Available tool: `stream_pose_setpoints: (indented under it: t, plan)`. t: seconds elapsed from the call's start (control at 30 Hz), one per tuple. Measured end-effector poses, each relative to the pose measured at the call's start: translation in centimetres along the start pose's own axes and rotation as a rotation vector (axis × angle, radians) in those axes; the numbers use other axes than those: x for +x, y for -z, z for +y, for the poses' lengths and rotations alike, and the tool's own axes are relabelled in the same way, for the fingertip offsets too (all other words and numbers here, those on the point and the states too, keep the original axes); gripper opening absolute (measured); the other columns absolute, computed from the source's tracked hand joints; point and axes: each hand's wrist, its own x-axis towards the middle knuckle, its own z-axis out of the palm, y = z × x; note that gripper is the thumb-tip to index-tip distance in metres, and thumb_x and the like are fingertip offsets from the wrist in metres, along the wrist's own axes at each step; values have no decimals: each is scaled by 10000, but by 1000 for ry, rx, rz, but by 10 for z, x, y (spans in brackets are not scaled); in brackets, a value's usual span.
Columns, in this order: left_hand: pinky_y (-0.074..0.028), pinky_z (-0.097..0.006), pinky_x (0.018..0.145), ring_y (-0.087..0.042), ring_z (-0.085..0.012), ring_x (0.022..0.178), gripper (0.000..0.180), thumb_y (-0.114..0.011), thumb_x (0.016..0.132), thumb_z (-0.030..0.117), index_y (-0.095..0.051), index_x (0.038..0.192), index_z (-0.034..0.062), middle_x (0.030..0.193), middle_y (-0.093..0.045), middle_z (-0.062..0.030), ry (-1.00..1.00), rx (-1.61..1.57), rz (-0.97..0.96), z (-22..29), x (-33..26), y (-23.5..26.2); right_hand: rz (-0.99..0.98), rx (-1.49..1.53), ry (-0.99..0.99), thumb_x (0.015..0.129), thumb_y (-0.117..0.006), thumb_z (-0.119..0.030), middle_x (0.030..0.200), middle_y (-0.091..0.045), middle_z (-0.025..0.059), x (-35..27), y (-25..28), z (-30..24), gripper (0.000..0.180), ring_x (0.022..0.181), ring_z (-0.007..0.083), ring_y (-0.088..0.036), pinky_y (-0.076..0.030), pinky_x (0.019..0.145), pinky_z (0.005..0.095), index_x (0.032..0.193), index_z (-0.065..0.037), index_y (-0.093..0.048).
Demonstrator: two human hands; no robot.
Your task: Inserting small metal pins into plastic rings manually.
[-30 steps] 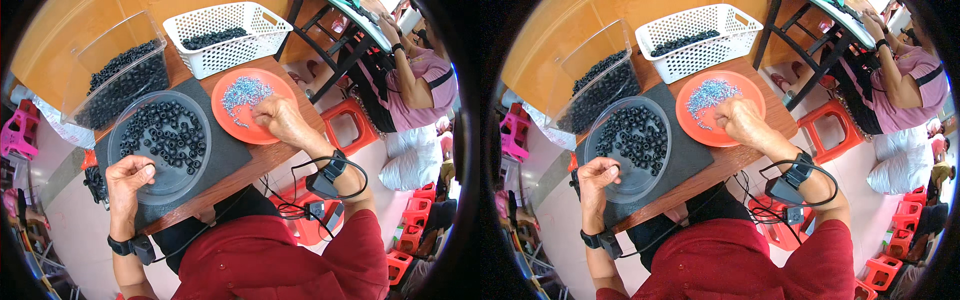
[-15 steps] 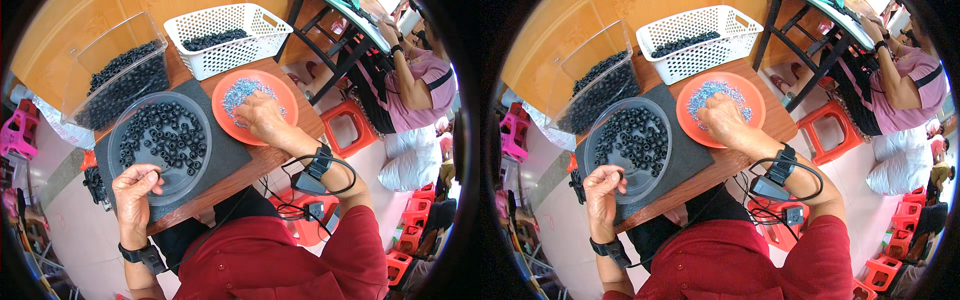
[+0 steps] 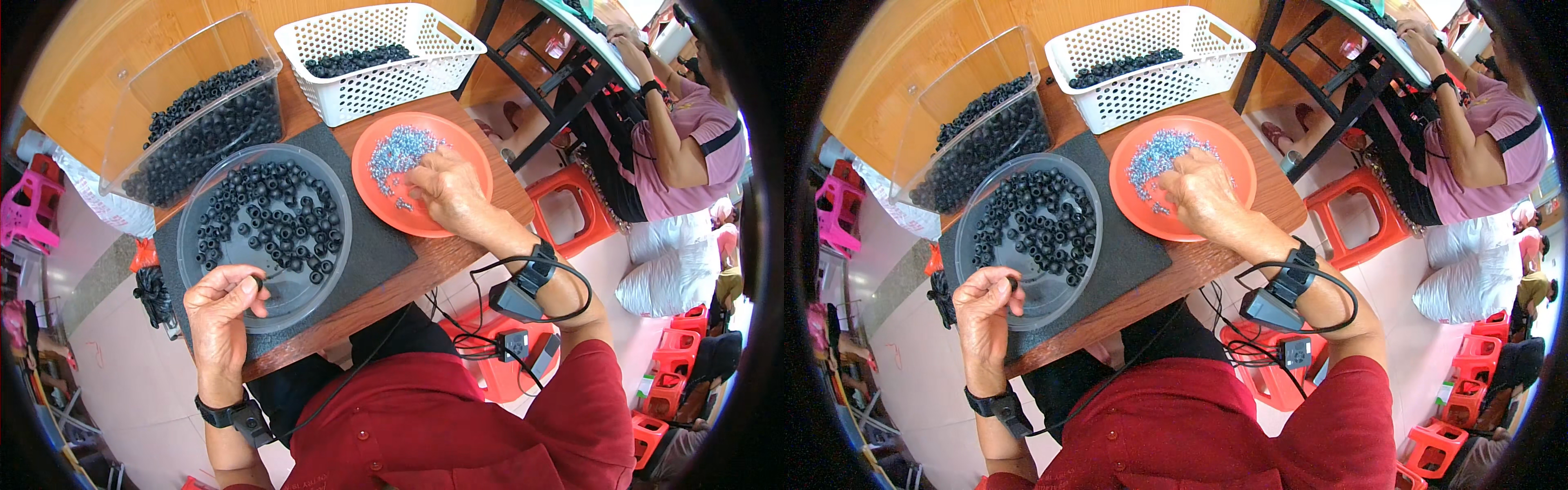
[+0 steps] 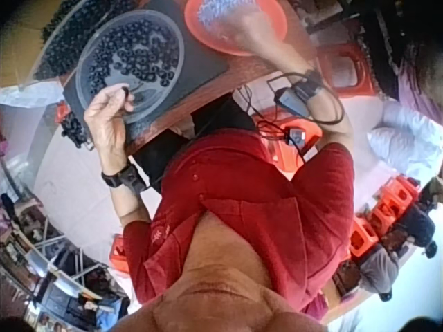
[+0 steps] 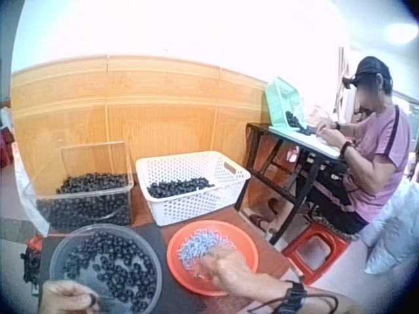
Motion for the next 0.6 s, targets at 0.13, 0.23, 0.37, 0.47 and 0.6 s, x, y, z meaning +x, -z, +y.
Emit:
stream_pose_setpoints:
  t: [0.13,0.23,0.37,0.47,0.6]
  plan:
    - [-466,-228,530,-601,-153,640,172,-681,805,70,-649,916,-57,805,-645,-95,-2,-53,20,-1,0,3,-2,-64,-10,661,-688,-16,672,-538,91,-7,8,8,123,656,269,-501,-415,615,370,774,-46,-650]
    - [-466,-228,525,-600,-154,641,182,-678,811,79,-647,921,-62,797,-640,-92,4,-59,14,0,1,0,-32,-110,-78,664,-679,-9,674,-541,93,-9,15,8,121,666,267,-509,-417,623,369,775,-47,-649]
    - [-462,-228,519,-598,-154,635,189,-679,812,86,-648,921,-65,788,-636,-88,15,-50,10,-1,1,1,-27,-107,-42,669,-675,-24,686,-547,93,-6,9,10,111,676,267,-514,-419,636,365,775,-43,-649]
    - [-457,-227,512,-595,-154,626,191,-682,811,91,-648,913,-67,779,-633,-88,8,-53,12,-1,0,2,-17,-87,-24,650,-639,-15,685,-541,113,-5,5,8,89,699,295,-515,-418,630,398,735,-41,-638]
    - [-455,-227,507,-594,-154,619,195,-685,811,97,-648,906,-69,770,-631,-92,18,-62,20,-1,0,2,-57,-113,-24,619,-611,-16,684,-535,133,-10,2,11,71,739,320,-521,-425,632,430,686,-37,-623]
